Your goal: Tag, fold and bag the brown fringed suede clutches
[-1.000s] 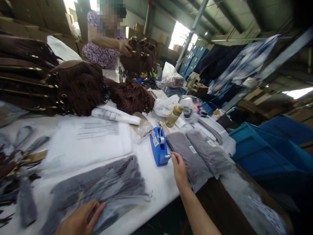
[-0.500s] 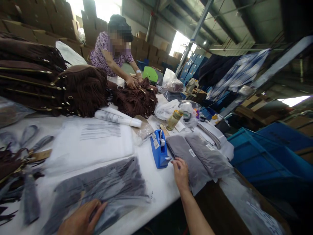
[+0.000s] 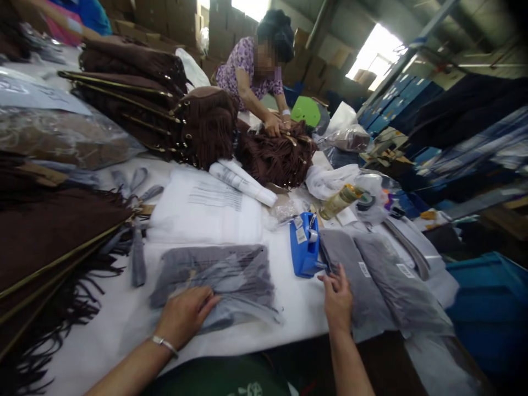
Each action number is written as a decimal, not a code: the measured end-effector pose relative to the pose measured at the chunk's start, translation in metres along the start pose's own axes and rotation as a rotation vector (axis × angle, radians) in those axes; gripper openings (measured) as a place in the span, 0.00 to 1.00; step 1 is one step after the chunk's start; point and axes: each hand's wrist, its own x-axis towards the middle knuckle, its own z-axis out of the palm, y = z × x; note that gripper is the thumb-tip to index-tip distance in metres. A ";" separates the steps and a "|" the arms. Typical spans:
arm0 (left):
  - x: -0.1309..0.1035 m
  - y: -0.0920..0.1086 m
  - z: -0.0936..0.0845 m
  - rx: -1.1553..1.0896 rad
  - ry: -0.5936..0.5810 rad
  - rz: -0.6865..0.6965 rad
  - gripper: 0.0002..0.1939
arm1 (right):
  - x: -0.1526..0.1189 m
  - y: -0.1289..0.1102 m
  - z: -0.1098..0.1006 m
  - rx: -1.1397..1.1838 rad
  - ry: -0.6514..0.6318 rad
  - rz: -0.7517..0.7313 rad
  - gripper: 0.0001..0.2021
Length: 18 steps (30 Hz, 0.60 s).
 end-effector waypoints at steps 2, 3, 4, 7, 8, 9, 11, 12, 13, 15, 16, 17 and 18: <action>-0.001 0.000 -0.001 -0.021 -0.008 -0.016 0.18 | -0.001 -0.010 -0.003 -0.043 -0.027 -0.043 0.35; -0.001 0.001 -0.002 -0.033 -0.015 -0.019 0.18 | -0.005 -0.022 -0.004 -0.031 -0.082 -0.079 0.35; -0.001 0.001 -0.003 -0.046 -0.026 -0.020 0.18 | -0.012 -0.036 -0.003 -0.005 -0.183 -0.138 0.35; -0.001 0.003 -0.007 -0.070 -0.042 -0.034 0.18 | -0.044 -0.091 0.013 0.081 -0.712 -0.409 0.33; 0.000 0.003 -0.007 -0.072 -0.043 -0.041 0.18 | -0.054 -0.108 0.023 0.062 -0.885 -0.495 0.33; 0.000 0.003 -0.008 -0.071 -0.043 -0.047 0.18 | -0.063 -0.123 0.035 -0.011 -1.027 -0.593 0.33; 0.001 0.004 -0.008 -0.062 -0.040 -0.052 0.19 | -0.073 -0.143 0.060 -0.245 -1.130 -0.791 0.34; 0.001 0.004 -0.008 -0.053 -0.034 -0.050 0.19 | -0.075 -0.148 0.073 -0.373 -1.124 -0.863 0.35; 0.001 0.005 -0.007 -0.040 -0.026 -0.045 0.19 | -0.075 -0.149 0.083 -0.483 -1.098 -0.912 0.36; 0.001 0.005 -0.005 -0.011 -0.010 -0.038 0.19 | -0.072 -0.147 0.099 -0.629 -1.049 -0.950 0.37; 0.001 0.005 -0.005 0.002 -0.005 -0.034 0.19 | -0.070 -0.144 0.104 -0.669 -1.033 -0.955 0.37; 0.001 0.006 -0.005 0.014 -0.004 -0.032 0.19 | -0.067 -0.142 0.106 -0.696 -1.016 -0.958 0.38; 0.000 0.006 -0.005 0.023 -0.003 -0.031 0.19 | -0.064 -0.139 0.107 -0.714 -0.993 -0.958 0.39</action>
